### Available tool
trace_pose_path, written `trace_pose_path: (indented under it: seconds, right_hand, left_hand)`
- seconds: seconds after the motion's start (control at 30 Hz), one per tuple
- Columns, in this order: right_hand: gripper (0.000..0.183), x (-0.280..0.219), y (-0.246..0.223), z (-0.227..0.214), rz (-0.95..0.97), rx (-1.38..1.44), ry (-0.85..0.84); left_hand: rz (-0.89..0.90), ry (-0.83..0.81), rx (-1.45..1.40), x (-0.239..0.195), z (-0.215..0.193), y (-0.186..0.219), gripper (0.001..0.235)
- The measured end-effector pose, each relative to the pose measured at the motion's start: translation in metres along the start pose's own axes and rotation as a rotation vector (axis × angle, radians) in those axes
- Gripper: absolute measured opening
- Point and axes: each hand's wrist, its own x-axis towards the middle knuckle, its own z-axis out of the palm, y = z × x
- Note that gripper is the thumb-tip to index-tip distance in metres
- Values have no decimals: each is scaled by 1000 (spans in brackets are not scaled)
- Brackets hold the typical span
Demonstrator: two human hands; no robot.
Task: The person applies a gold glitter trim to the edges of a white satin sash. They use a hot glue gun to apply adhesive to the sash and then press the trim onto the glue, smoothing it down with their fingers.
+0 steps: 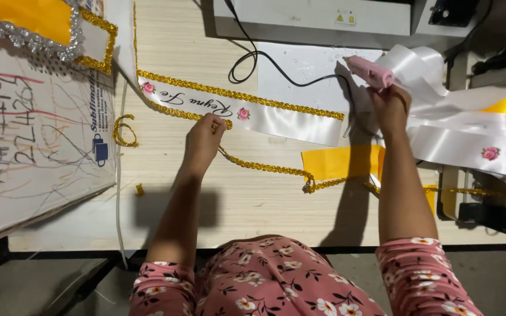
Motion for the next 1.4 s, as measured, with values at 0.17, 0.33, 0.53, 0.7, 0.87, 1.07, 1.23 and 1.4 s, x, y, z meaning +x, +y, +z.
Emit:
trace_pose_path:
  seconds: [0.17, 0.33, 0.53, 0.7, 0.87, 1.07, 1.23, 1.4]
  right_hand:
    - [27, 12, -75, -25, -289, -299, 20]
    - [19, 32, -40, -35, -424, -640, 102]
    - [19, 16, -87, -78, -56, 680, 25]
    - [37, -13, -199, -87, -258, 800, -148]
    - [38, -27, -155, -5, 21, 531, -608]
    - [42, -67, -160, 102, 345, 533, -743]
    - [37, -73, -123, 128, 254, 669, -728]
    - [37, -66, -176, 109, 267, 555, -771]
  left_hand:
    - [18, 34, -16, -3, 2, 0, 14]
    - [-18, 34, -19, -6, -7, 10, 16]
    - [263, 173, 50, -3, 1, -10, 8]
    - [201, 126, 51, 0, -6, 1, 9]
    - [291, 147, 119, 5, -6, -4, 5]
    - [252, 157, 109, 10, -7, -3, 23]
    - [133, 136, 67, 20, -3, -23, 24]
    - [185, 157, 22, 24, -11, -23, 24]
